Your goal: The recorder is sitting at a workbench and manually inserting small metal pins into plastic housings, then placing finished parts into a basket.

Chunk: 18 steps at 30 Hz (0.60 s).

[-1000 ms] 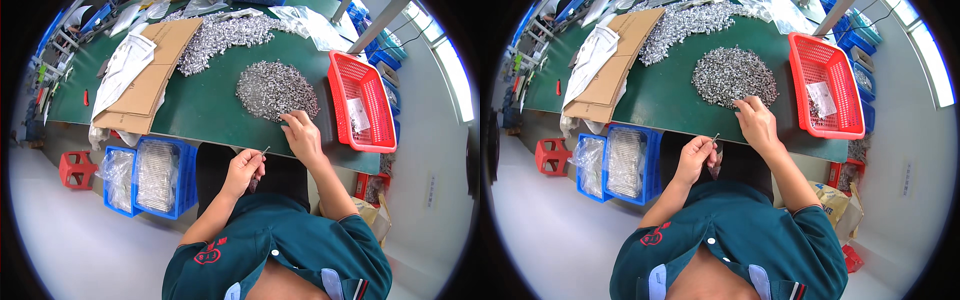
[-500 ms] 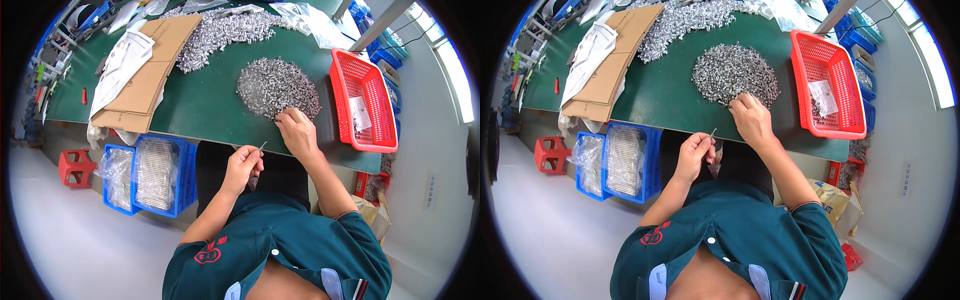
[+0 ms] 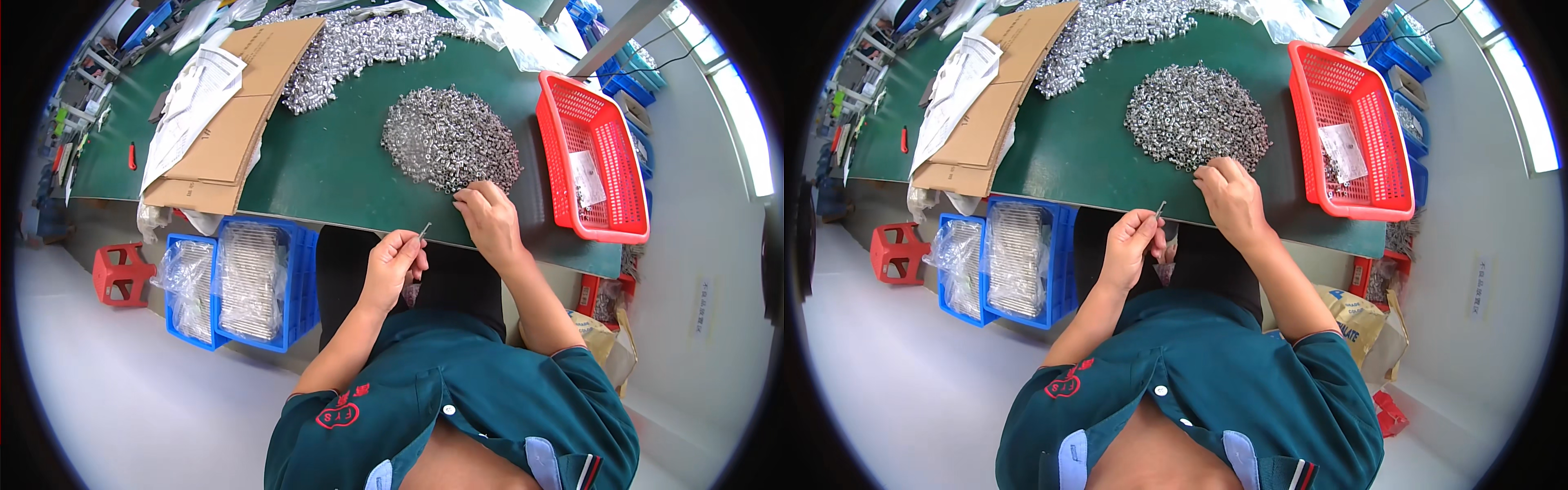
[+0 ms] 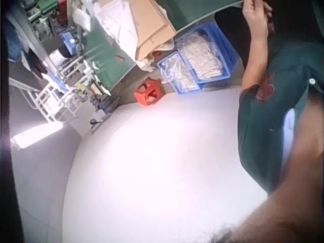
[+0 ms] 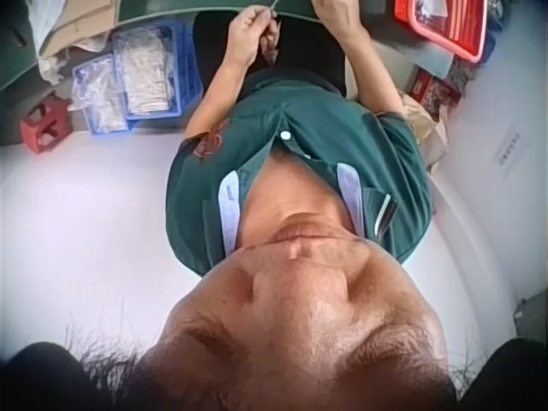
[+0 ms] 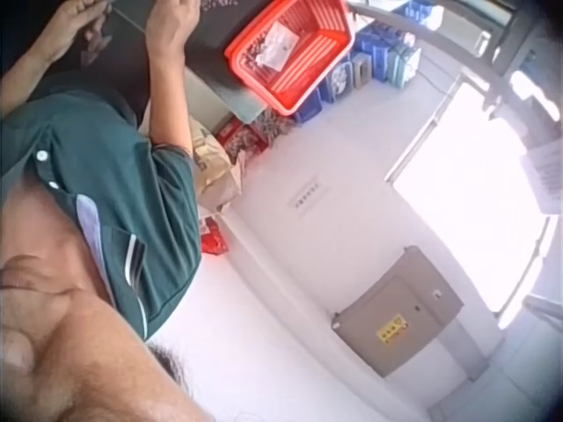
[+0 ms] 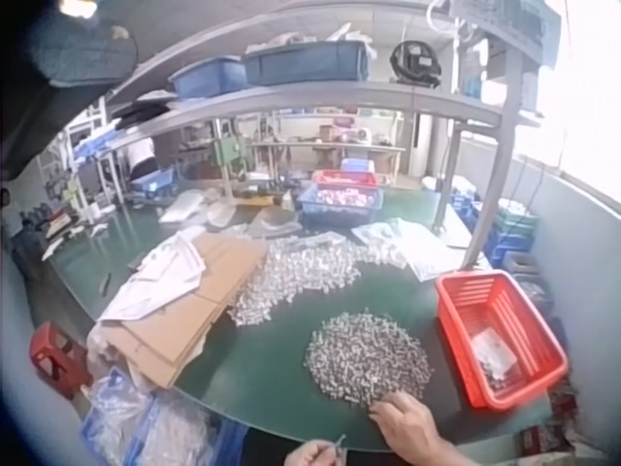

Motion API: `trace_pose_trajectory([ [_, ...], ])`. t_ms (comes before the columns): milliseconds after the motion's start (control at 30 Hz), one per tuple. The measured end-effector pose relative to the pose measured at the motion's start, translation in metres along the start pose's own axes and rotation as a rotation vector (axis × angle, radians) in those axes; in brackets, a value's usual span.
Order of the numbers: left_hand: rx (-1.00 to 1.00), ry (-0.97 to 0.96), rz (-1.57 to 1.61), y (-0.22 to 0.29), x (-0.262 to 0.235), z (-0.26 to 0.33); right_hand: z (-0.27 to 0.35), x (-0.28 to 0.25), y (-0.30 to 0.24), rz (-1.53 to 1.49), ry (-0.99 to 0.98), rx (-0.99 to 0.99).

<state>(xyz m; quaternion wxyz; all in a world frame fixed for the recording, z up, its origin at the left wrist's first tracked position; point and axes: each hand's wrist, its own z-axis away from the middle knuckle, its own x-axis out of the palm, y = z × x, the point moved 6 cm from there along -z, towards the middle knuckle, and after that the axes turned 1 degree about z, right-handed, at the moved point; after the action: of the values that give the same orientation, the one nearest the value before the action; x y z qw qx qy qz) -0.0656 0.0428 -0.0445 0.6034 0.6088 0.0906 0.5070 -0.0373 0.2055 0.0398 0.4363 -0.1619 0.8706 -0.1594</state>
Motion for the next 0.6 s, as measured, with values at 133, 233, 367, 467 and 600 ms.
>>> trace_pose_trajectory([
  [133, -0.012, -0.007, -0.006, -0.002, 0.000, 0.000, 0.001, -0.005, 0.002, -0.073, 0.050, 0.038],
  [233, 0.006, -0.016, -0.029, 0.000, 0.001, 0.001, 0.003, -0.017, 0.008, -0.213, 0.110, 0.196],
  [367, 0.027, -0.023, -0.091, 0.001, 0.002, 0.004, 0.026, -0.001, 0.019, -1.074, -0.095, 0.854],
  [467, 0.044, -0.065, -0.117, 0.001, 0.009, 0.003, 0.041, 0.013, 0.006, -1.402, -0.240, 1.020],
  [600, 0.049, -0.070, -0.204, 0.000, 0.011, 0.002, 0.048, 0.026, -0.002, -1.548, -0.304, 1.080],
])
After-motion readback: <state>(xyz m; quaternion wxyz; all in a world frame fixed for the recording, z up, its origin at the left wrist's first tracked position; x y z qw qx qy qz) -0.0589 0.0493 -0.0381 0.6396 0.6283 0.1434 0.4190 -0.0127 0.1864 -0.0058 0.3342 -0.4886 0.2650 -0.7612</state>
